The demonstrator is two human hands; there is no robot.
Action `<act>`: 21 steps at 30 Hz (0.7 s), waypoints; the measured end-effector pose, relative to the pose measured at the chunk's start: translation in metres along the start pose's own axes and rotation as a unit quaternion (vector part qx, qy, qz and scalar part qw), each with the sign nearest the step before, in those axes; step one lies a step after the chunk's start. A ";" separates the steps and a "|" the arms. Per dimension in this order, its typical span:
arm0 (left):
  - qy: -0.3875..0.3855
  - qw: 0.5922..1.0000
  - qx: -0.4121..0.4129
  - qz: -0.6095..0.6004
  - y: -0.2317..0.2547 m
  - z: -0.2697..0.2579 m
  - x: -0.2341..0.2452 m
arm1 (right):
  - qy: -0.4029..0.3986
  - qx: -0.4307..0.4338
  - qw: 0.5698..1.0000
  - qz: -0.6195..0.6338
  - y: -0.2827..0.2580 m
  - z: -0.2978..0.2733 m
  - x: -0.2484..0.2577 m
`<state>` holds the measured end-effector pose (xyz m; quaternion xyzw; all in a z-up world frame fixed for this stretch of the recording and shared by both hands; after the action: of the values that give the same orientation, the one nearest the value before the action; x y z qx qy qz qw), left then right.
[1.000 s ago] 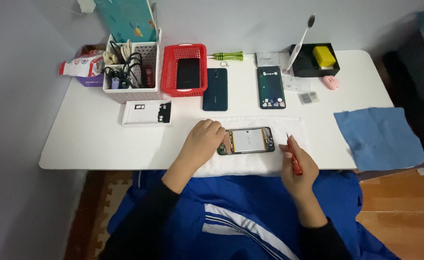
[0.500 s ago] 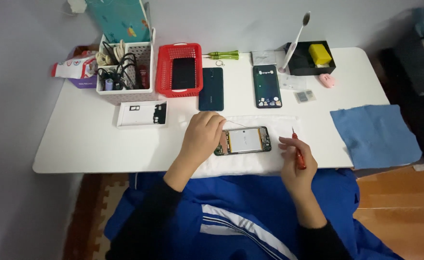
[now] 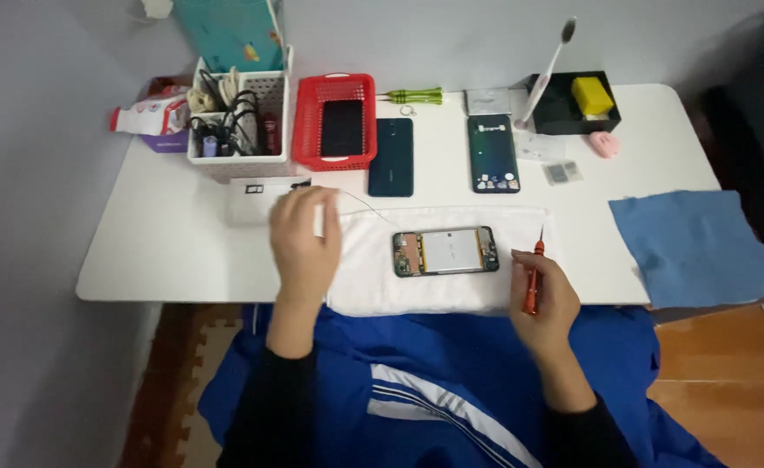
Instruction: Disassembling a smartphone by removing internal screws and prying apart components using specialized tools.
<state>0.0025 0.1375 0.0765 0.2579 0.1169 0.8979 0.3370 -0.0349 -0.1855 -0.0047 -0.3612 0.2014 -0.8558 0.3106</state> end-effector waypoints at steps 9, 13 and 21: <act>0.059 0.956 0.131 0.257 -0.075 0.005 0.053 | 0.008 0.018 0.999 -0.026 -0.006 -0.002 0.000; 0.014 0.925 0.209 0.318 -0.101 -0.006 0.061 | 0.008 0.014 1.000 -0.017 -0.004 -0.002 -0.001; -0.048 0.923 0.164 0.346 -0.140 -0.024 0.051 | 0.016 0.030 0.999 -0.022 0.000 -0.003 -0.004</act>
<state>0.0325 0.2751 0.0223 0.3769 0.1498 0.9133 -0.0364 -0.0348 -0.1820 -0.0087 -0.3425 0.1730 -0.8737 0.2991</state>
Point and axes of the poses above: each hand's wrist, its own z-axis towards the middle knuckle, its own x-axis out of the back of the hand, y = z × x, the point moved 2 cm from there along z, towards the middle knuckle, and after that the axes turned 4 degrees about -z, right-handed, at the moved point
